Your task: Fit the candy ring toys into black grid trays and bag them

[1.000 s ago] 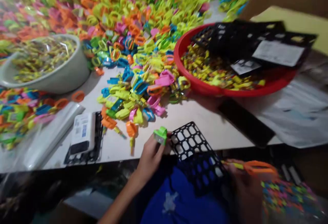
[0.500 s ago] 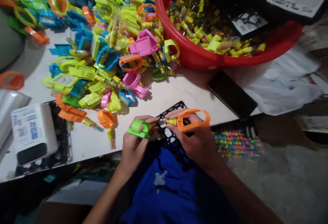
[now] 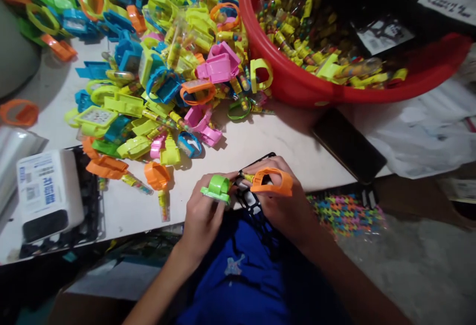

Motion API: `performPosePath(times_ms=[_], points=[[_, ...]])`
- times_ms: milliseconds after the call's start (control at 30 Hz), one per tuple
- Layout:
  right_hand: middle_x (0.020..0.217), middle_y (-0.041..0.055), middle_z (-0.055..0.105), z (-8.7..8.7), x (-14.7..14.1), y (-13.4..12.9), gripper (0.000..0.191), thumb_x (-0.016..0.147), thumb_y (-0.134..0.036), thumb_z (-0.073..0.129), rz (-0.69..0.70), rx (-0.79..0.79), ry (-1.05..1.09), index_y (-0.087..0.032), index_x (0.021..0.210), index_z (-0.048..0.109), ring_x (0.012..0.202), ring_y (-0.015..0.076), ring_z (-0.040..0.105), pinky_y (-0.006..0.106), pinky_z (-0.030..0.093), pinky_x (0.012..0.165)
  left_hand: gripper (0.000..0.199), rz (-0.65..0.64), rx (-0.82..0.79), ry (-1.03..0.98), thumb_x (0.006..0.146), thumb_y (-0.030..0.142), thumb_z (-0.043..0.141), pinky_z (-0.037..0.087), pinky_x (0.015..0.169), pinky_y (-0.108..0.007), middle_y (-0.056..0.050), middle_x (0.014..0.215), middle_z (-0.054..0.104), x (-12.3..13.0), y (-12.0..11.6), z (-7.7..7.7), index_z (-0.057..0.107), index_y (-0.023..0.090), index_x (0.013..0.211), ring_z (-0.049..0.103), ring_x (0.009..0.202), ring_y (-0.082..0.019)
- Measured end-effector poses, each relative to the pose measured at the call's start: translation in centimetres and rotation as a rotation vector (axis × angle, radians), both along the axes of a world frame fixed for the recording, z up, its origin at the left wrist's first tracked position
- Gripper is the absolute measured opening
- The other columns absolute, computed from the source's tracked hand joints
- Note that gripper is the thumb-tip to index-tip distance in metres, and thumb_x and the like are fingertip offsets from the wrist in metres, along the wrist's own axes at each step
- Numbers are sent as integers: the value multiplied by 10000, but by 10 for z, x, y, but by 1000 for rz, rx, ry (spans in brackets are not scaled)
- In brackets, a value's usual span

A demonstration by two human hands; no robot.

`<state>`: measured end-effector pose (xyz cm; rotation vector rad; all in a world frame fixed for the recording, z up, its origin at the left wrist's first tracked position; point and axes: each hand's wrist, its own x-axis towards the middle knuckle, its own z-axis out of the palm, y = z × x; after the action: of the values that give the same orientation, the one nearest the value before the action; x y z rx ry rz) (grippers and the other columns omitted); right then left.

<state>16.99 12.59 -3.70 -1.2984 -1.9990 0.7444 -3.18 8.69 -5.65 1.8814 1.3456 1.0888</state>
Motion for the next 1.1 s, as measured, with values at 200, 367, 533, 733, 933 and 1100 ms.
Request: performPosePath(times_ms=[200,367,533,733,933,1100], points=[[950,94,697,-4,-13,0,272,902,9,462,-18,70,-177,-214,994,586,895,271,635,400,546,810,404,-17,103,189,1073,80,568,514,927,-326,-68,1159,709,2,5,4,616,218,1449,588,1058,-216],[896,71,675,-2,-17,1,265,915,3,435,-61,122,-123,-237,956,538,814,248,600,372,492,758,289,-58,112,223,1070,50,517,474,836,-318,-51,1103,691,3,10,9,652,223,1258,567,971,-215],[927,74,685,-1,-17,-1,304,885,14,444,-54,142,-134,-235,1011,565,850,262,612,388,510,791,319,-50,109,257,1048,23,504,481,836,-311,-46,1089,685,2,8,6,649,232,1241,562,971,-219],[1042,124,736,2,-21,-5,383,841,35,473,-23,43,-179,-174,1109,650,973,308,662,461,574,904,287,2,148,274,1044,56,526,543,819,-292,-43,1096,705,1,7,-4,661,249,1208,621,967,-212],[1181,64,731,34,13,4,343,1030,-7,481,-112,96,40,-233,1228,646,1108,229,693,374,578,976,275,3,161,293,1049,184,584,611,807,-328,-48,1109,740,-11,10,-28,683,287,1283,709,960,-230],[1240,130,638,70,50,55,342,1078,-148,566,-389,419,-9,-230,1408,605,1191,296,633,486,553,1059,217,-3,203,297,1034,265,625,652,775,-366,-49,1109,772,-17,13,-39,735,319,1214,742,954,-259]])
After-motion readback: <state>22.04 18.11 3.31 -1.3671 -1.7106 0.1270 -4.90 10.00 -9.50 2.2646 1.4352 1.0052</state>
